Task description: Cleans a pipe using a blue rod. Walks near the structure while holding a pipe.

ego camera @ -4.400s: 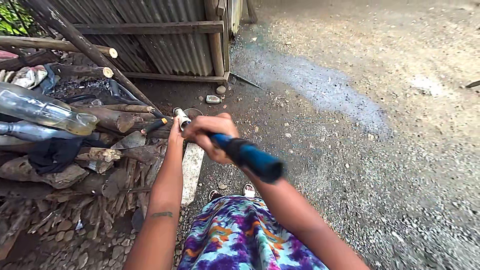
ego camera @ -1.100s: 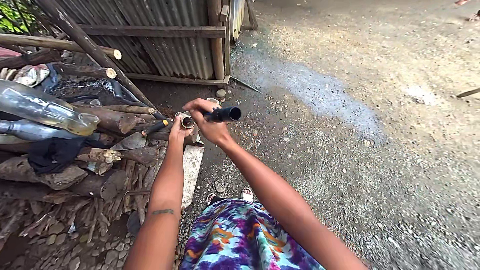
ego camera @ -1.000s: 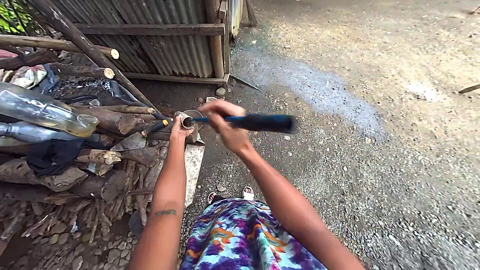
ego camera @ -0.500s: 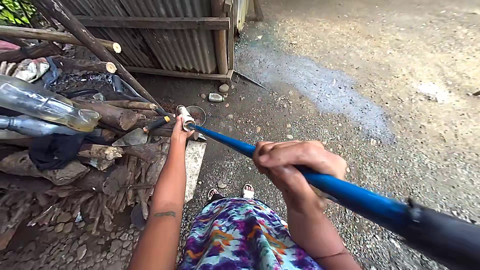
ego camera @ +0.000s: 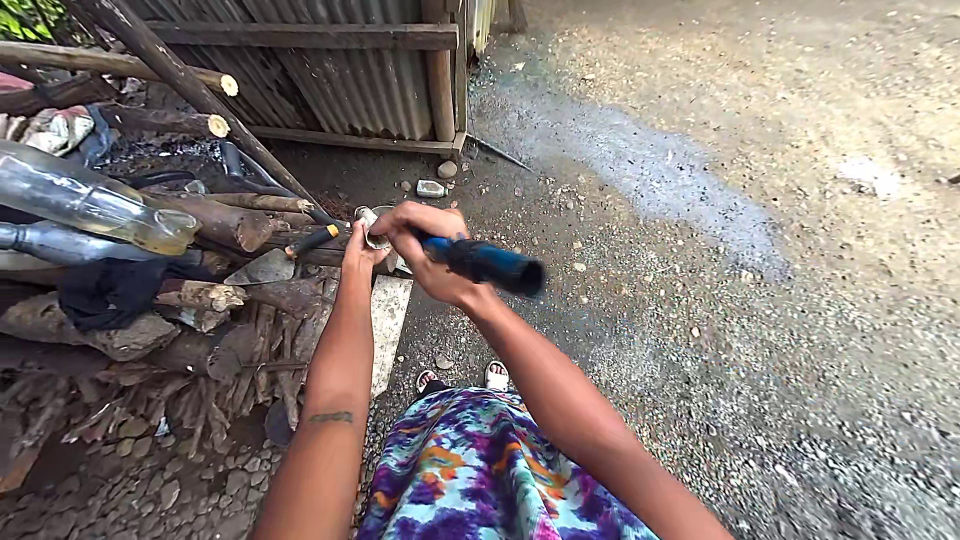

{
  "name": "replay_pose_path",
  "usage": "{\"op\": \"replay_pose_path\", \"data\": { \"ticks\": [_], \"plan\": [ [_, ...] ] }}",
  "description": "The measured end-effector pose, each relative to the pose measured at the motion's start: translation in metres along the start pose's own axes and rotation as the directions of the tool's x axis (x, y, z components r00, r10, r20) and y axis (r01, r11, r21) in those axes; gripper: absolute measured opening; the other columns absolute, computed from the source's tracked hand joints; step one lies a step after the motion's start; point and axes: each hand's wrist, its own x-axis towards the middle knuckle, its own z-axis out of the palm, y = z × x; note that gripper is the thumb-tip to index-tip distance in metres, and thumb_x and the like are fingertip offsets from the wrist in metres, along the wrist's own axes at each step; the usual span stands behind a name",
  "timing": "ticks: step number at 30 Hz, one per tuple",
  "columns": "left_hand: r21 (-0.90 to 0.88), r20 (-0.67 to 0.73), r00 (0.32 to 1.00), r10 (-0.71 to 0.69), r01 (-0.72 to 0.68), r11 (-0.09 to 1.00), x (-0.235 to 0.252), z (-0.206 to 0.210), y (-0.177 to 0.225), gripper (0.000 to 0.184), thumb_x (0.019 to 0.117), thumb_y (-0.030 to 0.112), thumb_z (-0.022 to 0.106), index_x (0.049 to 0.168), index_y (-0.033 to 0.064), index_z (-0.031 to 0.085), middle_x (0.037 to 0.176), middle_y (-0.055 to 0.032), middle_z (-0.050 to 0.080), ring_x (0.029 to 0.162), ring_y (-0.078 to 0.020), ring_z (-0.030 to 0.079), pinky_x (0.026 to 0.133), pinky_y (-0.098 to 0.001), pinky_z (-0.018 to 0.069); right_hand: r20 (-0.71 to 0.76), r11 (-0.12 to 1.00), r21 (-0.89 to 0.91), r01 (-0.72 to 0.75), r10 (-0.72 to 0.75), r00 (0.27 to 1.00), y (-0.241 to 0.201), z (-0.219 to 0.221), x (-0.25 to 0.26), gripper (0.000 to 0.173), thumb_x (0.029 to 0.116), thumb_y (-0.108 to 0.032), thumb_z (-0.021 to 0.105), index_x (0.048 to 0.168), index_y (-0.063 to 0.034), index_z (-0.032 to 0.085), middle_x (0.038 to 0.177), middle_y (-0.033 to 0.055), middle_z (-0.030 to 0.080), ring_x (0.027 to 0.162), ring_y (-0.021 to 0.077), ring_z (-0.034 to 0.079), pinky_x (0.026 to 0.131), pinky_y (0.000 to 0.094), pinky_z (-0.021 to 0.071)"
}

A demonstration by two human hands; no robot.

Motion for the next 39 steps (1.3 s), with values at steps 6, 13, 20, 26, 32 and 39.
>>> {"op": "replay_pose_path", "data": {
  "ticks": [6,13,20,26,32,39],
  "plan": [
    [0.102,0.047,0.998,-0.030,0.025,0.994,0.017,-0.012,-0.002,0.037,0.1105,0.039,0.029,0.130,0.0138,0.048,0.111,-0.0072,0.057,0.096,-0.0174,0.058,0.083,-0.0347,0.0499,-0.057,0.997,0.042,0.058,-0.056,0.997,-0.004,-0.007,0.004,0.016,0.0885,0.006,0.054,0.088,0.0080,0.071,0.071,0.0093,0.067,0.055,0.0059,0.055,0.052,0.0235,0.0477],
    [0.088,0.092,0.995,0.048,-0.057,0.995,0.038,-0.028,-0.007,0.034,0.1089,0.041,0.035,0.124,0.0152,0.050,0.105,-0.0040,0.059,0.092,-0.0140,0.059,0.082,-0.0343,0.0523,0.045,0.997,0.079,-0.015,0.012,0.999,-0.017,-0.013,-0.014,0.017,0.0901,0.002,0.054,0.089,0.0068,0.070,0.066,0.0057,0.061,0.052,0.0059,0.051,0.048,0.0231,0.0453],
    [0.056,0.123,0.992,-0.029,0.022,0.998,0.113,-0.058,-0.010,0.033,0.1050,0.047,0.040,0.117,0.0185,0.052,0.093,-0.0045,0.061,0.074,-0.0154,0.063,0.058,-0.0307,0.0536,-0.172,0.971,0.218,0.098,-0.061,0.983,-0.119,-0.089,-0.038,0.016,0.0996,-0.017,0.058,0.090,-0.0079,0.069,0.061,-0.0009,0.056,0.051,0.0059,0.051,0.050,0.0241,0.0475],
    [0.051,0.135,0.990,-0.045,0.038,0.998,0.118,-0.060,-0.013,0.036,0.1045,0.050,0.039,0.115,0.0188,0.053,0.091,-0.0049,0.061,0.072,-0.0156,0.062,0.057,-0.0308,0.0526,-0.139,0.969,0.210,0.126,-0.098,0.985,-0.110,-0.075,-0.042,0.016,0.0998,-0.012,0.057,0.092,-0.0035,0.068,0.065,0.0017,0.060,0.056,0.0052,0.055,0.054,0.0218,0.0497],
    [0.046,0.133,0.991,0.020,-0.026,0.999,0.087,-0.055,-0.016,0.032,0.1070,0.047,0.039,0.117,0.0195,0.052,0.094,-0.0041,0.062,0.079,-0.0160,0.064,0.066,-0.0327,0.0552,-0.114,0.986,0.123,0.117,-0.103,0.988,-0.062,-0.029,-0.036,0.019,0.0978,-0.009,0.057,0.086,0.0026,0.067,0.061,0.0037,0.058,0.051,0.0022,0.051,0.049,0.0182,0.0458],
    [0.099,0.109,0.989,0.101,-0.112,0.989,0.072,-0.053,-0.025,0.049,0.1072,0.048,0.043,0.139,0.0113,0.051,0.120,-0.0123,0.062,0.101,-0.0220,0.061,0.085,-0.0426,0.0546,0.038,0.997,-0.034,0.072,-0.071,0.997,0.010,0.015,-0.040,0.023,0.0994,-0.011,0.054,0.090,0.0010,0.071,0.071,0.0059,0.067,0.058,0.0050,0.058,0.055,0.0226,0.0507]
  ]
}}
